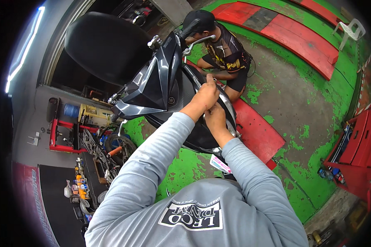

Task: The person assembles a scooter by attaching body panels and securing them with screws. They use a screwdriver to fasten the front fairing and side panels, working alongside another person who assists with the rear section. The task involves aligning parts and tightening fasteners to complete the assembly.

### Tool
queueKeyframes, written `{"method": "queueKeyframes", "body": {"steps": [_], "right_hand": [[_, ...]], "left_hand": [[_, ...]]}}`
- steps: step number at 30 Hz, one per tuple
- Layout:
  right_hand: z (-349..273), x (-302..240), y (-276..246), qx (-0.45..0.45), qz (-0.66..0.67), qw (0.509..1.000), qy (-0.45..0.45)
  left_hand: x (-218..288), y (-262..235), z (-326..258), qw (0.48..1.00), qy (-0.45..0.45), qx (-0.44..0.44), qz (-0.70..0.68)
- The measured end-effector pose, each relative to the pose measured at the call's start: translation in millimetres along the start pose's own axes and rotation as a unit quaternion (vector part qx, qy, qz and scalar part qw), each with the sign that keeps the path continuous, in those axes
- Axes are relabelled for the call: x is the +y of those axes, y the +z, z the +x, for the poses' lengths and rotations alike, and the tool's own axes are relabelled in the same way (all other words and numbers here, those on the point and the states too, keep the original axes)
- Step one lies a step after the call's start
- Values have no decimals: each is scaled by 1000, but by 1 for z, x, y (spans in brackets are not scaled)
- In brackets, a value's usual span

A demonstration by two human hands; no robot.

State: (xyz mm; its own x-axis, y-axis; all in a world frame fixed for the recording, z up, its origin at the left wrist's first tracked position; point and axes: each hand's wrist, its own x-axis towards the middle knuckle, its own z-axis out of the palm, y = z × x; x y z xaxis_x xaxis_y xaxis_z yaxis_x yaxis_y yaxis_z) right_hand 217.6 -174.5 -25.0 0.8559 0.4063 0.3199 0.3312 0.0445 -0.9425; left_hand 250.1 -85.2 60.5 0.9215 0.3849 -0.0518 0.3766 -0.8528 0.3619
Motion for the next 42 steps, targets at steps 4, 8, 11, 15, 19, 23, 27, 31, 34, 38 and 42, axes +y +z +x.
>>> {"method": "queueKeyframes", "body": {"steps": [4,8,11,15,19,23,27,31,34,38,42], "right_hand": [[-1,6,2,15,4,1000,9],[0,15,2,17,42,998,39],[6,3,1,-36,61,988,138],[24,9,-6,-91,30,987,130],[5,5,-32,-79,13,990,114],[-39,0,-83,-54,0,997,-55],[-103,21,-153,-164,-17,985,-54],[-158,30,-215,-314,-17,945,92],[-185,41,-247,-352,-21,919,179],[-201,49,-280,-412,-55,890,188],[-192,37,-307,-356,-96,916,159]], "left_hand": [[6,1,6,1000,-5,-15,1],[12,1,9,999,-20,-39,-4],[-2,4,10,997,-21,-64,27],[3,-3,7,997,21,9,-67],[21,4,-31,976,31,40,-212],[52,17,-103,924,26,73,-373],[56,51,-188,860,5,108,-499],[40,101,-271,849,-140,-36,-508],[35,136,-297,855,-129,-129,-486],[43,178,-310,803,-151,-171,-551],[41,180,-299,795,-138,-198,-556]]}}
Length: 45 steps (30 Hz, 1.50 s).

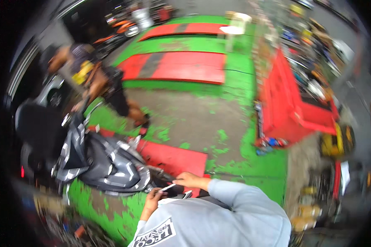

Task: The person assembles a scooter by attaching body panels and securing them with screws. They use a screwdriver to fasten the front fairing and side panels, working alongside another person who assists with the rear section. The task involves aligning parts and tightening fasteners to complete the assembly.

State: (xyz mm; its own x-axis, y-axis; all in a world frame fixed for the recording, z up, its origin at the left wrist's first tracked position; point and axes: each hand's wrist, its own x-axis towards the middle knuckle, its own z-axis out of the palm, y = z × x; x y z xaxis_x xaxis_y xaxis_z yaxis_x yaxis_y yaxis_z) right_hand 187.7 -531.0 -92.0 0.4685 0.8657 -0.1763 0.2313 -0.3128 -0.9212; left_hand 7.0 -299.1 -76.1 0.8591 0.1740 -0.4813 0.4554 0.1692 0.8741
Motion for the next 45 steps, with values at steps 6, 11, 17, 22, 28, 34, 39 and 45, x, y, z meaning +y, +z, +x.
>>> {"method": "queueKeyframes", "body": {"steps": [6,11,17,22,28,34,39,45], "right_hand": [[-78,44,-4,319,101,926,174],[-172,74,2,484,348,753,279],[-295,61,-47,635,400,621,227],[-372,31,-119,745,306,574,152],[-415,-20,-226,772,198,598,82],[-478,25,-371,757,-27,645,98],[-557,74,-520,688,-147,677,217],[-542,177,-584,541,-379,662,354]], "left_hand": [[2,-24,5,995,42,-23,85],[-76,-61,-27,995,28,13,97],[-233,-91,-92,970,-69,27,230],[-249,-57,-91,961,-162,44,220],[-252,-54,-108,958,-169,114,200],[-265,-47,-175,920,-99,192,327],[-288,34,-145,949,-219,226,7],[-251,124,-165,950,-172,256,45]]}}
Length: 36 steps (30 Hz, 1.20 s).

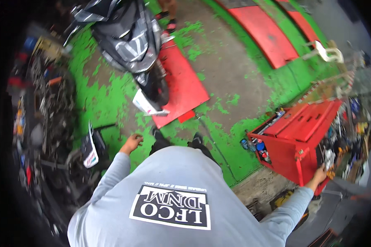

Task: The person assembles a scooter by attaching body panels and securing them with screws. They use a screwdriver to fasten the front fairing and side panels, working alongside another person who assists with the rear section. The task involves aligning parts and tightening fasteners to complete the assembly.

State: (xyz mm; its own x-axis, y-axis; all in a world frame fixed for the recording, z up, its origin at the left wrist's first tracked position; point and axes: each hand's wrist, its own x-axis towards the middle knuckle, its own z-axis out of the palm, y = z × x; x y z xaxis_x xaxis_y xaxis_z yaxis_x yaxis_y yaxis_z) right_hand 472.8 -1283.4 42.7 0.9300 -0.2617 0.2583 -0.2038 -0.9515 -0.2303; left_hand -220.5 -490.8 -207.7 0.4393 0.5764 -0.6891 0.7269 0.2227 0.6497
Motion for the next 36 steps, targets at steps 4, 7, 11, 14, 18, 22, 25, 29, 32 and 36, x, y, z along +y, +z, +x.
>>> {"method": "queueKeyframes", "body": {"steps": [4,7,11,14,18,22,25,29,32,36], "right_hand": [[64,20,-12,1,-96,992,-79],[40,9,50,-122,-160,978,57],[62,29,21,-92,-174,978,62],[68,20,7,-7,-174,982,78],[4,-35,35,138,-110,968,177],[-59,-113,40,314,15,935,166],[-104,-165,58,320,57,940,107],[-175,-244,93,269,46,961,36],[-253,-314,111,177,65,979,-72],[-342,-376,134,76,29,981,-176]], "left_hand": [[-13,31,-34,997,-75,-8,-7],[1,3,-87,988,-139,63,36],[-21,14,-95,985,-158,75,4],[-46,29,-96,985,-152,78,-31],[-49,30,-112,984,-138,106,-50],[-65,33,-121,981,-127,117,-83],[-110,26,-122,980,-113,121,-108],[-171,-5,-151,970,-135,147,-142],[-230,-37,-189,953,-159,185,-182],[-298,-82,-246,947,-221,163,-165]]}}
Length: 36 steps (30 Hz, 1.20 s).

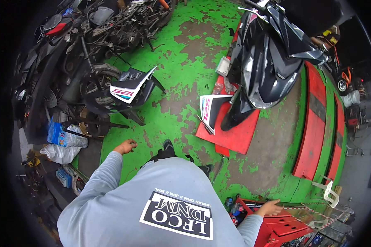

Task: The person assembles a scooter by attaching body panels and securing them with screws. They use a screwdriver to fasten the front fairing and side panels, working alongside another person who assists with the rear section. The task involves aligning parts and tightening fasteners to complete the assembly.

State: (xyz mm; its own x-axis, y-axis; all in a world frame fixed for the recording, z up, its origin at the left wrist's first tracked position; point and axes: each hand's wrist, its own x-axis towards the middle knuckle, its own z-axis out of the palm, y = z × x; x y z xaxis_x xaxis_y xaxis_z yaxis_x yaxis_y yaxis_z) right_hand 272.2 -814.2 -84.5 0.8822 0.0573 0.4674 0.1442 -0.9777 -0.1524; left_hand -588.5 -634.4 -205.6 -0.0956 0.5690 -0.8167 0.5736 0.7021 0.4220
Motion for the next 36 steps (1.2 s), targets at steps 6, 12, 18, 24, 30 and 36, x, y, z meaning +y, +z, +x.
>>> {"method": "queueKeyframes", "body": {"steps": [6,12,18,24,30,36], "right_hand": [[-112,-101,44,-197,-98,968,-119],[-206,-197,68,-702,79,700,-105],[-293,-309,27,-745,40,641,-181],[-319,-392,70,-772,47,615,-153],[-304,-474,124,-747,130,645,-95],[-304,-549,108,-667,291,685,6]], "left_hand": [[-11,-88,-36,995,-76,-66,2],[22,-94,-7,995,9,-74,-71],[128,-92,45,987,132,-67,-66],[241,-155,111,976,182,-62,-100],[380,-230,172,978,202,-26,-50],[518,-248,230,969,242,-49,-15]]}}
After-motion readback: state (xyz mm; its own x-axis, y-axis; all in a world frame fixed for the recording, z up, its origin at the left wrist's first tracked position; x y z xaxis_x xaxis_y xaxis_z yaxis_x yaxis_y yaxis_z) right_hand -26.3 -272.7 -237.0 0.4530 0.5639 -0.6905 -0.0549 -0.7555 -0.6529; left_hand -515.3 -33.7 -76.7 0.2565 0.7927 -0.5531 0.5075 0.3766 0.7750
